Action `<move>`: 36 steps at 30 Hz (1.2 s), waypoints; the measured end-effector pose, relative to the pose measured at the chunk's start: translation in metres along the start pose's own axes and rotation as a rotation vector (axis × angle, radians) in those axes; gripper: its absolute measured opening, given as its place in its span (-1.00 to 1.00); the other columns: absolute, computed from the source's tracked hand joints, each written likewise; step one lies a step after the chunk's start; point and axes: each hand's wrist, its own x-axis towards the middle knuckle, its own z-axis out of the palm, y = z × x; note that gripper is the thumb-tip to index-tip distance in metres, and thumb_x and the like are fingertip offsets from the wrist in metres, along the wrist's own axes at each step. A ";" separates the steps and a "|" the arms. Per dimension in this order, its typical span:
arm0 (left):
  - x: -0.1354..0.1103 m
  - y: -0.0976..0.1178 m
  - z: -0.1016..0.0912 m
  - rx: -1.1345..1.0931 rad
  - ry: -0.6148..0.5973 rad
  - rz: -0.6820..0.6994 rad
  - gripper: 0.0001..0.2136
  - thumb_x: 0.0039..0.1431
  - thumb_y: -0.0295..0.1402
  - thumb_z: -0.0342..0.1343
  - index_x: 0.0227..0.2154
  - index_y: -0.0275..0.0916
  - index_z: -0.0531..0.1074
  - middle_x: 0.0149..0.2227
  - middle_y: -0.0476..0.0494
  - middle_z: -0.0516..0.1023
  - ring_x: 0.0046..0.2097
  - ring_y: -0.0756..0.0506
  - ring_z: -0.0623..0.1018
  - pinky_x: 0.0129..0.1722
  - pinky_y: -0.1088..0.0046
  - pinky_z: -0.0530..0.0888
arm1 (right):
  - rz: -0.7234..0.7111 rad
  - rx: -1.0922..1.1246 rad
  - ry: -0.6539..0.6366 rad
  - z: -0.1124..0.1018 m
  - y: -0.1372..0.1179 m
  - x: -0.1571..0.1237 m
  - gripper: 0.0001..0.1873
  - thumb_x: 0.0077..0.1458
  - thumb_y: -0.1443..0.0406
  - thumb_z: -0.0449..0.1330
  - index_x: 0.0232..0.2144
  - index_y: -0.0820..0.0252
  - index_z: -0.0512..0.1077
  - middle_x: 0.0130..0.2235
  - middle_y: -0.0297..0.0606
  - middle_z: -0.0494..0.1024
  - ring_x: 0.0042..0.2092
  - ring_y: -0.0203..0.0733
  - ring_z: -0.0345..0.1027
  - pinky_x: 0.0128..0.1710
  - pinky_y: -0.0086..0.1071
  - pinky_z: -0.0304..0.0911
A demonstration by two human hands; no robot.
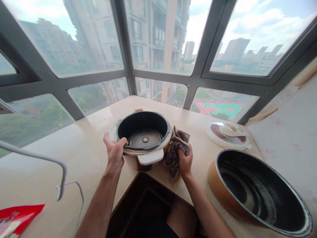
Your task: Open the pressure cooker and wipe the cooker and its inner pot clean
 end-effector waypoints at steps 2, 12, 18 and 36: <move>0.013 0.000 -0.001 0.026 -0.065 0.005 0.00 -0.34 -0.51 0.23 0.32 -0.24 0.04 -0.28 -0.02 0.39 -0.34 -0.01 0.38 -0.45 0.53 0.33 | -0.040 0.019 0.034 0.001 -0.007 -0.009 -0.55 -0.06 0.20 0.26 -0.06 0.11 0.43 -0.14 -0.28 0.56 -0.11 -0.08 0.42 0.01 -0.16 0.31; 0.074 0.003 0.002 0.081 -0.287 -0.045 0.00 -0.42 -0.51 0.19 0.29 -0.31 0.12 -0.31 0.01 0.36 -0.44 0.04 0.34 -0.56 0.56 0.21 | -0.365 -0.001 0.009 0.027 -0.050 -0.001 -0.50 0.00 0.29 0.27 0.05 0.06 0.44 0.03 -0.19 0.54 0.08 -0.01 0.41 0.17 -0.06 0.26; 0.096 0.008 0.003 0.124 -0.404 -0.074 0.00 -0.41 -0.49 0.19 0.30 -0.30 0.11 -0.34 0.00 0.37 -0.48 0.01 0.37 -0.61 0.55 0.21 | -0.307 -0.077 -0.015 0.042 -0.066 0.042 -0.50 -0.03 0.28 0.23 0.02 0.14 0.48 -0.01 -0.17 0.56 0.02 -0.02 0.41 0.14 -0.08 0.25; 0.134 0.007 0.009 0.116 -0.521 -0.117 -0.10 -0.41 -0.47 0.18 0.21 -0.24 0.23 -0.35 -0.01 0.38 -0.49 -0.02 0.37 -0.58 0.51 0.24 | 0.132 -0.160 -0.338 0.029 0.044 0.088 -0.77 -0.22 0.14 0.19 -0.52 0.16 0.48 -0.49 -0.38 0.53 -0.34 -0.12 0.32 -0.21 -0.25 0.26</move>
